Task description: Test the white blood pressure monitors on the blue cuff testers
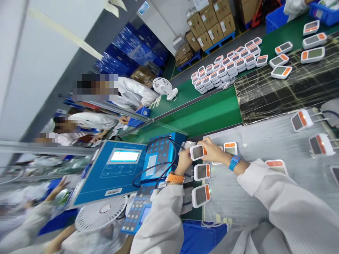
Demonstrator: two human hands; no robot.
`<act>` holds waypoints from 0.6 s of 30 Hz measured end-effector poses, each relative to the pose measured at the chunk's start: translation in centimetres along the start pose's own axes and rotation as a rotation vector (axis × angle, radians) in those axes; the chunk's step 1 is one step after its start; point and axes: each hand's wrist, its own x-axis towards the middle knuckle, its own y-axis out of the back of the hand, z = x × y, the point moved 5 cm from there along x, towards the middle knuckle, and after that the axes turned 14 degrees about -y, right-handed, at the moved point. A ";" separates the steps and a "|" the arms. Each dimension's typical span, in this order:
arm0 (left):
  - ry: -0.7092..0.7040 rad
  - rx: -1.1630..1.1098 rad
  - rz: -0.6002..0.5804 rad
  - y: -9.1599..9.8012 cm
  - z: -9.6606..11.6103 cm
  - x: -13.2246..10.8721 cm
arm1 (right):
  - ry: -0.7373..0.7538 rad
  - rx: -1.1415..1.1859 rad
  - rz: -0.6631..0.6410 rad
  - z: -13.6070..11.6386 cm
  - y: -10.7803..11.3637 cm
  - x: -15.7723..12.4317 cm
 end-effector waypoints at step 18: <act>-0.053 -0.051 0.037 2.9 0.3 -3.6 | -0.559 0.984 0.423 8.5 18.1 0.2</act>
